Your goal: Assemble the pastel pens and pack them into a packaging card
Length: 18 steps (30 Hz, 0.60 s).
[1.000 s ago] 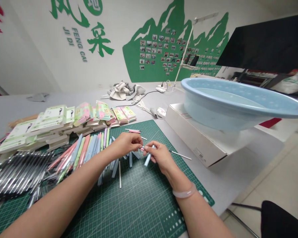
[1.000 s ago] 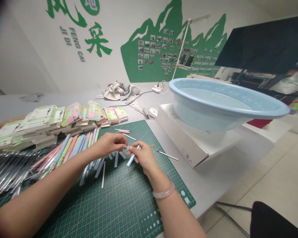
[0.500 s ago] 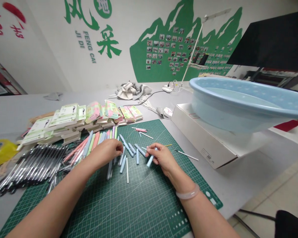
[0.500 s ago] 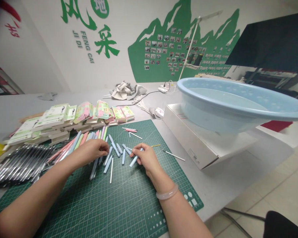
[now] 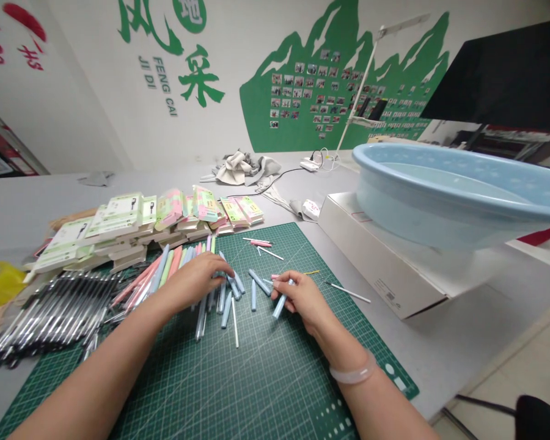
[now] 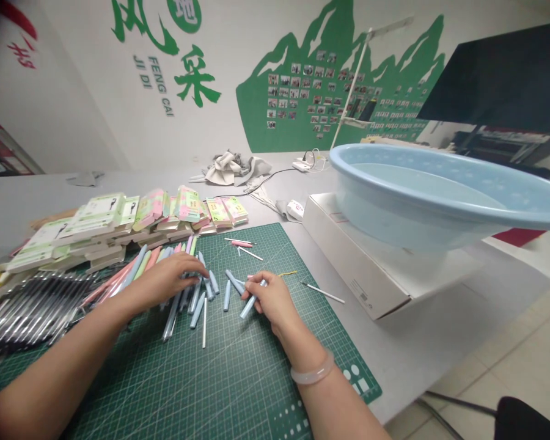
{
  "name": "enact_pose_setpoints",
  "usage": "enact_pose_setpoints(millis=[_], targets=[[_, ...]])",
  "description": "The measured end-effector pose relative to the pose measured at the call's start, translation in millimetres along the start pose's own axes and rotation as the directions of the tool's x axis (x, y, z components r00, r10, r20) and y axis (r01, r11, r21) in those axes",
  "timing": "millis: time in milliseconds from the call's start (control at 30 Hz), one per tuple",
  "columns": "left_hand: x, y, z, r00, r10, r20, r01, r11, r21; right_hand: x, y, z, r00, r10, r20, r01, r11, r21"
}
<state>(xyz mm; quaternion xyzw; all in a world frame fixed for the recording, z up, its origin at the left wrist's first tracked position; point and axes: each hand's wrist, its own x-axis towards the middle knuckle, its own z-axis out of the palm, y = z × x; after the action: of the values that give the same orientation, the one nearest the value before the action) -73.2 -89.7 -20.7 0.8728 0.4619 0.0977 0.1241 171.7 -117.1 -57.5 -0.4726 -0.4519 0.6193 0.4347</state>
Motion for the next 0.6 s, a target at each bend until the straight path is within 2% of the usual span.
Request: enact_pose_setpoints(millis=[233, 400, 600], targets=[[1.5, -4.2, -3.9, 0.999, -0.049, 0.01, 0.049, 0.999, 0.022, -3.5, -1.9, 4.0, 1.0, 0.024, -0.007, -0.025, 0.999, -0.032], [23.9, 2.5, -4.8, 0.996, -0.051, -0.07, 0.055, 0.997, 0.054, -3.0, -1.4, 4.1, 1.0, 0.023, -0.011, -0.024, 0.999, -0.031], [54.2, 17.7, 6.5, 0.999, 0.02, 0.031, -0.023, 0.994, 0.109, -2.4, -2.6, 4.8, 1.0, 0.018, -0.019, -0.018, 1.0, -0.011]])
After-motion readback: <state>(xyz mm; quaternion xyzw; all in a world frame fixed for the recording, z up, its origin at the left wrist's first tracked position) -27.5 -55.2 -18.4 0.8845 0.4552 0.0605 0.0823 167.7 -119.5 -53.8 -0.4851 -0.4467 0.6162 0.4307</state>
